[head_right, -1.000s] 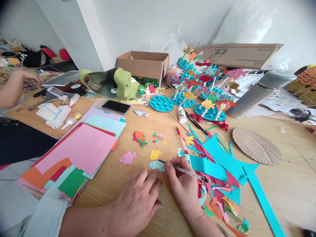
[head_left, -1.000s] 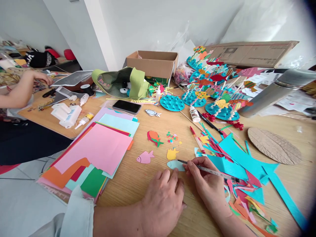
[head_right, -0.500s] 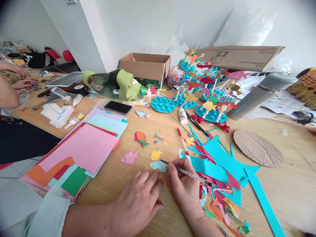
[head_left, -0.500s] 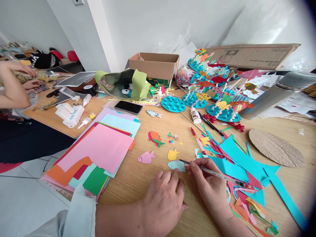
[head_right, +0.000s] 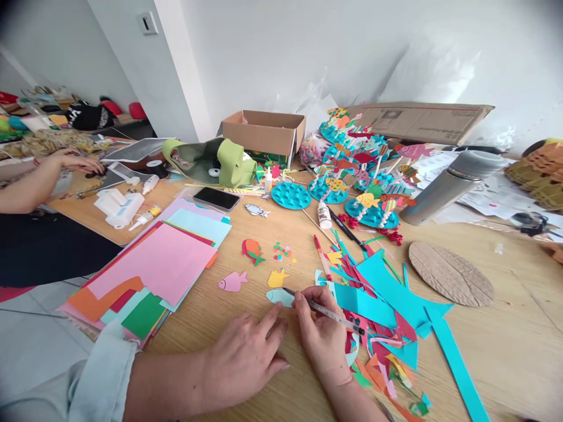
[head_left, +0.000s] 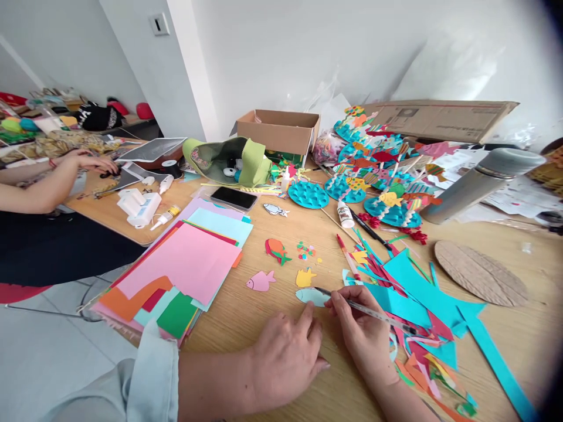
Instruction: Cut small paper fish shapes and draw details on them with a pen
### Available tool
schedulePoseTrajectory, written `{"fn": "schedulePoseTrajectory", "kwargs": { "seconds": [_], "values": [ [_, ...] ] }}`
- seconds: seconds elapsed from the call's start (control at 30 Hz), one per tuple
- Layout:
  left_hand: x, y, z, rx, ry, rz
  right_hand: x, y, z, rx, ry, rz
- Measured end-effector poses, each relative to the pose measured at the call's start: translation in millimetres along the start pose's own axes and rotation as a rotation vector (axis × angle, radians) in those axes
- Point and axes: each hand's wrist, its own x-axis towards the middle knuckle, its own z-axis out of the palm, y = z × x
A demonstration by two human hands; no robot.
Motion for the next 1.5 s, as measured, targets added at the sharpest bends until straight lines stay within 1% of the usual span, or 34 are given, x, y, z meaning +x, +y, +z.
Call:
{"fn": "schedulePoseTrajectory", "kwargs": {
  "seconds": [0.2,0.4,0.53,0.73,0.9,1.07,1.23,1.4,1.5],
  "values": [
    [0.7,0.2,-1.0,-0.002,-0.025,0.004,1.5,0.3,-2.0,0.038,0.023,0.013],
    [1.8,0.5,-2.7,0.005,-0.058,0.013,5.0,-2.6,-3.1,0.093,0.019,0.070],
    [2.1,0.5,-6.6,0.021,-0.064,0.010,5.1,-5.2,-1.9,0.091,-0.006,0.049],
    [1.0,-1.4,-4.4,0.006,-0.040,0.023,5.6,-3.5,0.5,0.061,-0.026,0.014],
    [0.9,-2.1,-0.4,-0.021,-0.046,0.024,6.9,-0.5,0.3,0.026,-0.070,0.035],
    [2.1,-3.3,0.1,-0.040,-0.032,0.043,5.8,0.0,-0.7,-0.009,-0.060,0.034],
    [2.6,-3.9,2.5,-0.048,-0.031,0.034,6.2,3.5,-1.8,0.003,-0.088,0.052],
    [2.4,-6.0,5.0,-0.084,0.019,0.047,8.4,4.5,-1.2,-0.018,-0.102,0.056],
    [2.5,-6.6,6.1,-0.097,0.025,0.045,9.3,2.8,-1.1,-0.032,-0.105,0.047]
  ]
}}
